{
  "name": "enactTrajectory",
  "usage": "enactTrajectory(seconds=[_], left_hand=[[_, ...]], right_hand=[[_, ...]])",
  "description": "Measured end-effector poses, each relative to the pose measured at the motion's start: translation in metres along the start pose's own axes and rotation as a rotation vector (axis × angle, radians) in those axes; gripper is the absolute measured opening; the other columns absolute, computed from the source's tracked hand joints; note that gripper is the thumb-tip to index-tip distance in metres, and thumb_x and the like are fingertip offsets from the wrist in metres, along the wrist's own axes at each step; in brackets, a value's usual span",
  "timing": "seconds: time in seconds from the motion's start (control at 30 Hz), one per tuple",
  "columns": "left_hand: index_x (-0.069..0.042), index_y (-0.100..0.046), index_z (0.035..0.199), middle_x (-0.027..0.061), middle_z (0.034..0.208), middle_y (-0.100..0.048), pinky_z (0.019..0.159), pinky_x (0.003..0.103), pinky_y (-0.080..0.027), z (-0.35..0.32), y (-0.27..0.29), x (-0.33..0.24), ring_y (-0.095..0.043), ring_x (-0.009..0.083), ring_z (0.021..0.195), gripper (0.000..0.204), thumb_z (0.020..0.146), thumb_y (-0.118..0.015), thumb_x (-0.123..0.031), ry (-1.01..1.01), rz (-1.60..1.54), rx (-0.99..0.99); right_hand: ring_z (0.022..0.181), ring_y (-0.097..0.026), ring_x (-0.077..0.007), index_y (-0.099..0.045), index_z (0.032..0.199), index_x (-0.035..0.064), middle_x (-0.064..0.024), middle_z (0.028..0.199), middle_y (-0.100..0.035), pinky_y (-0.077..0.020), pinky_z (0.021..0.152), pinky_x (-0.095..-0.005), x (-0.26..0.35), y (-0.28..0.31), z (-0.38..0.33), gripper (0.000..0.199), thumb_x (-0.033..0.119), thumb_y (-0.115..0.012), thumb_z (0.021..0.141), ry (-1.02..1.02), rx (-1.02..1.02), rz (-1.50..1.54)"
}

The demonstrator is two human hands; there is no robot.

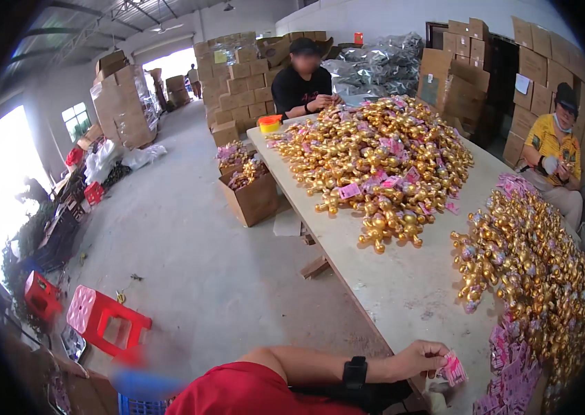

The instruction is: Manually assemble small gold-colored figurines and attach labels.

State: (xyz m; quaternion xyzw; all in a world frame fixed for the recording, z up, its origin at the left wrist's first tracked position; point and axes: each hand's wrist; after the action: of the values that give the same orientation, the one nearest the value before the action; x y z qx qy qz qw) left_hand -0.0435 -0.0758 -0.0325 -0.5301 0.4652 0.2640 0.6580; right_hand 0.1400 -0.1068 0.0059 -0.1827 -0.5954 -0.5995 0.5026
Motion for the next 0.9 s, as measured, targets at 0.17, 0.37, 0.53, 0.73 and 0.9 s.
enactTrajectory(seconds=[0.17,0.37,0.53,0.73,0.9], left_hand=[[-0.006,-0.060,0.090,-0.0076,0.074,-0.055,0.058,0.016,-0.041,-0.006,0.003,0.009,-0.049,0.0010,0.065,0.009,0.091,-0.055,-0.013,0.000,-0.228,0.055],[-0.005,-0.058,0.106,-0.0006,0.088,-0.058,0.064,0.020,-0.046,-0.011,0.012,0.003,-0.053,0.0058,0.072,0.024,0.093,-0.049,-0.023,0.044,-0.381,0.109],[-0.007,-0.055,0.116,-0.0026,0.090,-0.056,0.056,0.018,-0.044,-0.017,0.007,-0.017,-0.054,0.0058,0.064,0.046,0.091,-0.048,-0.046,0.080,-0.492,0.036],[-0.009,-0.054,0.118,-0.0008,0.083,-0.052,0.061,0.019,-0.042,-0.005,0.027,0.002,-0.049,0.0044,0.067,0.039,0.094,-0.047,-0.039,-0.060,-0.095,0.045],[-0.010,-0.057,0.114,-0.0015,0.078,-0.054,0.063,0.020,-0.042,0.016,0.032,0.002,-0.049,0.0038,0.070,0.027,0.094,-0.050,-0.027,-0.060,0.164,-0.043]], right_hand=[[0.089,-0.058,-0.0234,-0.055,0.111,0.0018,-0.0097,0.101,-0.061,-0.0471,0.075,-0.0329,0.030,-0.011,0.011,0.033,0.020,-0.061,0.084,-0.231,-0.054,0.049],[0.085,-0.059,-0.0295,-0.060,0.104,0.0023,-0.0146,0.095,-0.062,-0.0476,0.074,-0.0360,0.005,0.005,0.030,0.024,0.016,-0.057,0.085,0.182,0.020,-0.695],[0.077,-0.057,-0.0325,-0.060,0.094,0.0031,-0.0148,0.085,-0.060,-0.0468,0.069,-0.0392,0.021,0.002,0.057,0.015,0.015,-0.057,0.085,0.454,-0.057,-0.517],[0.080,-0.059,-0.0320,-0.061,0.097,0.0029,-0.0143,0.088,-0.062,-0.0477,0.069,-0.0361,0.017,0.004,0.067,0.018,0.013,-0.059,0.083,0.219,0.072,-0.701],[0.064,-0.055,-0.0200,-0.062,0.084,0.0014,-0.0130,0.072,-0.057,-0.0446,0.062,-0.0313,0.006,0.000,0.088,0.010,0.007,-0.058,0.077,0.205,-0.012,-0.359]])
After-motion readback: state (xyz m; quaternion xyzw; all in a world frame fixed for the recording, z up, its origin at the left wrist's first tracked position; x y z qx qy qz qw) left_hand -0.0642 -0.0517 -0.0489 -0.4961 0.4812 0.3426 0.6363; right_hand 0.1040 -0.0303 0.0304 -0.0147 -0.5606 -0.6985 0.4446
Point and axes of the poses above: each hand's wrist, its own z-axis towards the middle knuckle, its own y-axis out of the back of the hand, x = y × z
